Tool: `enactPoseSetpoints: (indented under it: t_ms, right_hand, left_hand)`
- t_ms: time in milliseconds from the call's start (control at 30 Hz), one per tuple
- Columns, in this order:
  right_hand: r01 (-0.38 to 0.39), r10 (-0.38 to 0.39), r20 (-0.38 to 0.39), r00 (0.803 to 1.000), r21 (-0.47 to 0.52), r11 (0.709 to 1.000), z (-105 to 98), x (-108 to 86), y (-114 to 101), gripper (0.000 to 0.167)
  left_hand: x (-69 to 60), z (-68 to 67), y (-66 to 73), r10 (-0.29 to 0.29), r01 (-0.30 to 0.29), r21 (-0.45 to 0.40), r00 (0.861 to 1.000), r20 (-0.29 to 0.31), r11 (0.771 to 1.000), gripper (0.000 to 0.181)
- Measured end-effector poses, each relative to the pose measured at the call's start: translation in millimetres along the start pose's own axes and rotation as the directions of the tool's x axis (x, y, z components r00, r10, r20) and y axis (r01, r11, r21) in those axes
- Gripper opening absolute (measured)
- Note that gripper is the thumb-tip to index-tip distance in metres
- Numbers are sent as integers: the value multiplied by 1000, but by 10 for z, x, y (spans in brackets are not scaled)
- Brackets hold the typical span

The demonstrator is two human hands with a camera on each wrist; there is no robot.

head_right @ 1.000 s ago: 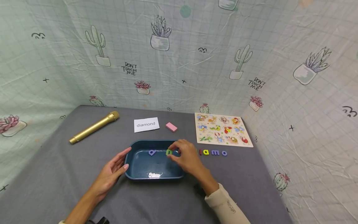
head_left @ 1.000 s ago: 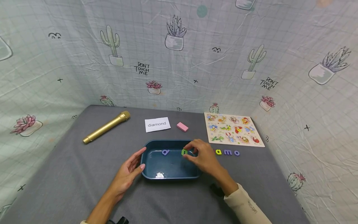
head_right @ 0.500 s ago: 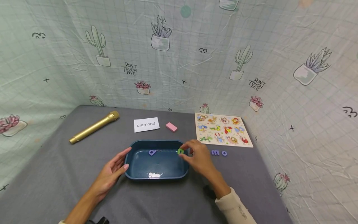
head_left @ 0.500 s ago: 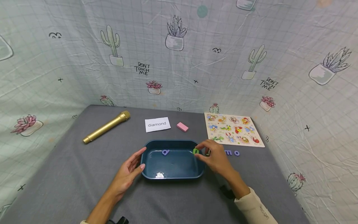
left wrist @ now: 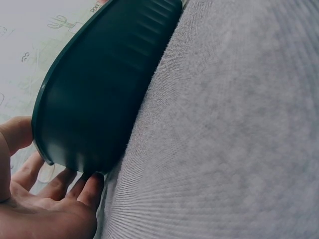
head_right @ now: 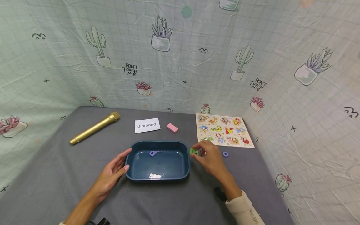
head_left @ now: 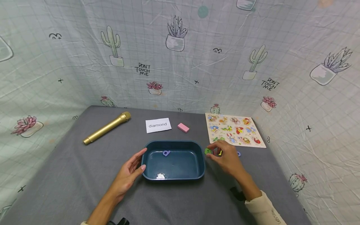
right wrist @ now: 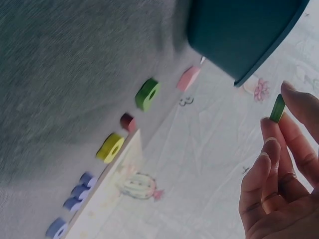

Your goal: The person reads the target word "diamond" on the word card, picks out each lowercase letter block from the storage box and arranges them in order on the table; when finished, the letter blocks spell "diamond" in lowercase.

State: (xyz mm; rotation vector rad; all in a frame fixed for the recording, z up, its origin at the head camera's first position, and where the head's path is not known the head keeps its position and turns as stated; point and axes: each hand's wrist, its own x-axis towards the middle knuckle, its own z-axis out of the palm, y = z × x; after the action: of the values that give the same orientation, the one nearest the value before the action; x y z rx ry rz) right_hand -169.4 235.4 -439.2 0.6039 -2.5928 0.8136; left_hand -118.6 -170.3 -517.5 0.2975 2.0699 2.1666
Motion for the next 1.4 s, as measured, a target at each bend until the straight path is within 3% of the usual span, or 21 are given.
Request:
enactPoseSetpoints:
  t_ms: [200, 733, 1100, 1400]
  right_hand:
    - [17, -17, -41, 999, -16, 1000, -59, -28, 121, 28]
    - [-68, 66, -36, 997, -83, 994, -238, -183, 307, 26]
    - [-50, 35, -158, 987, -89, 995, -313, -244, 570, 29]
    - [-72, 47, -188, 981, -130, 989, -415, -328, 722, 24]
  left_hand:
    - [3, 0, 5, -5, 5, 3, 1000, -6, 1000, 63]
    - [1, -4, -4, 8, -8, -5, 1000, 5, 1000, 63]
    - [-4, 5, 6, 6, -6, -7, 1000, 2, 1000, 63]
    - [-3, -1, 4, 16, -16, -9, 1000, 5, 1000, 63]
